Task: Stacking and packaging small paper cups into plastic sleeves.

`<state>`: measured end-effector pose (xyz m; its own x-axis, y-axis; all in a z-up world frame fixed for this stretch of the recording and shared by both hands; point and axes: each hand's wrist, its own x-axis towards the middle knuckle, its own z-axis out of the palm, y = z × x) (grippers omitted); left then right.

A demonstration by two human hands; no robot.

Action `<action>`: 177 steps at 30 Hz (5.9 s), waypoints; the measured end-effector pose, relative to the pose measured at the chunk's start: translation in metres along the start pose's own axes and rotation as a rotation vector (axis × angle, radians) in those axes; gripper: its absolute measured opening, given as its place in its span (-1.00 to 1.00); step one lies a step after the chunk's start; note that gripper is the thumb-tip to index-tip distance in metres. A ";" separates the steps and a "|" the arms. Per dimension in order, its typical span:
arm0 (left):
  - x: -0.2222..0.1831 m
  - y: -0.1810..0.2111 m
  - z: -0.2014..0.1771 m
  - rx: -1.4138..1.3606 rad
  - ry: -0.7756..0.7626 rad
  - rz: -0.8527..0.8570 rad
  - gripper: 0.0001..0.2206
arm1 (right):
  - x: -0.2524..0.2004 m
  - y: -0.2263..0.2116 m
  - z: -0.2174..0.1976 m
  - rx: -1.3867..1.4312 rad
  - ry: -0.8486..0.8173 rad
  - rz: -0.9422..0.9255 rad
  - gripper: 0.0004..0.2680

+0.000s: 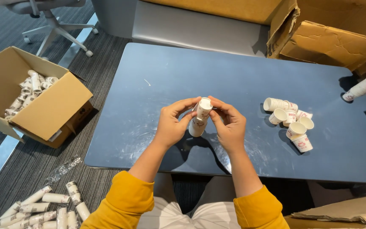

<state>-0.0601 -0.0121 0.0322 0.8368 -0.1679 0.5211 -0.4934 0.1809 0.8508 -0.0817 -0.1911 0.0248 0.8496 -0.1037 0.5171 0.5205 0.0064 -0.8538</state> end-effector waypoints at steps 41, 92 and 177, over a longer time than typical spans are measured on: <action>0.020 -0.058 0.163 0.307 -0.283 0.120 -0.52 | -0.023 0.021 -0.164 -1.160 0.380 0.088 -0.73; -0.004 -0.089 0.163 0.026 0.066 0.073 -0.54 | 0.025 0.062 -0.133 0.442 0.071 0.220 -0.60; -0.014 -0.049 0.146 0.215 -0.088 0.235 -0.52 | -0.051 0.071 -0.138 0.200 0.317 0.048 -0.92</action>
